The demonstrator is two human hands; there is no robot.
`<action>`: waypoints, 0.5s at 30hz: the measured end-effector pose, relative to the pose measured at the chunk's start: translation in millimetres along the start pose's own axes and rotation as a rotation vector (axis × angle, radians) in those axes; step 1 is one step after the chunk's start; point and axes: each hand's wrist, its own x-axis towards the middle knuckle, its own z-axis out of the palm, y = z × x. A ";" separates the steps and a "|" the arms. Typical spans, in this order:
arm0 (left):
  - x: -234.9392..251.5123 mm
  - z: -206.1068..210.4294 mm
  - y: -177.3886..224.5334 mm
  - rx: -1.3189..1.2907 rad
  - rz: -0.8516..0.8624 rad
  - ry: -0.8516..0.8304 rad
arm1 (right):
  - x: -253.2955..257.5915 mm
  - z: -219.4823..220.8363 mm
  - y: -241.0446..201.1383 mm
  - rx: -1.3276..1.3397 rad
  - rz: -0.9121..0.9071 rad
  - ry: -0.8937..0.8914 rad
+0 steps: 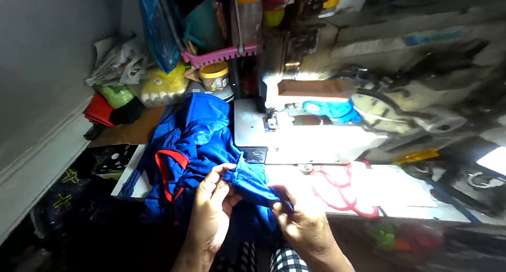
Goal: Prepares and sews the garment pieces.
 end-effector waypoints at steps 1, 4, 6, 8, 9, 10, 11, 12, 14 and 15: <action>-0.4 1.6 -1.0 -0.038 -0.012 -0.009 | -2.2 -3.0 2.5 0.082 0.050 -0.087; -0.4 2.7 -4.0 -0.035 0.011 -0.037 | 2.9 -17.2 2.4 0.303 0.122 -0.160; -1.3 3.9 -7.1 -0.022 0.026 -0.056 | 11.6 -21.4 -5.6 0.315 0.013 -0.062; -2.5 4.9 -10.7 -0.015 0.031 -0.079 | 18.1 -18.4 -14.5 0.236 -0.075 0.004; -3.2 5.7 -12.2 -0.015 0.027 -0.085 | 19.3 -12.6 -16.5 0.181 -0.098 0.027; -4.2 6.7 -13.3 -0.007 0.025 -0.086 | 19.3 -5.3 -16.5 0.130 -0.114 0.039; -5.0 7.7 -14.3 0.021 0.032 -0.083 | 18.5 2.8 -14.3 0.092 -0.131 0.055; -5.7 8.2 -15.1 0.070 0.049 -0.074 | 17.9 10.3 -11.6 0.091 -0.149 0.076; -5.4 5.3 -17.5 0.221 0.127 -0.065 | 16.9 15.5 -9.7 0.222 -0.099 0.097; -4.1 1.3 -19.3 0.322 0.206 -0.082 | 18.4 11.9 -12.1 0.357 -0.012 0.094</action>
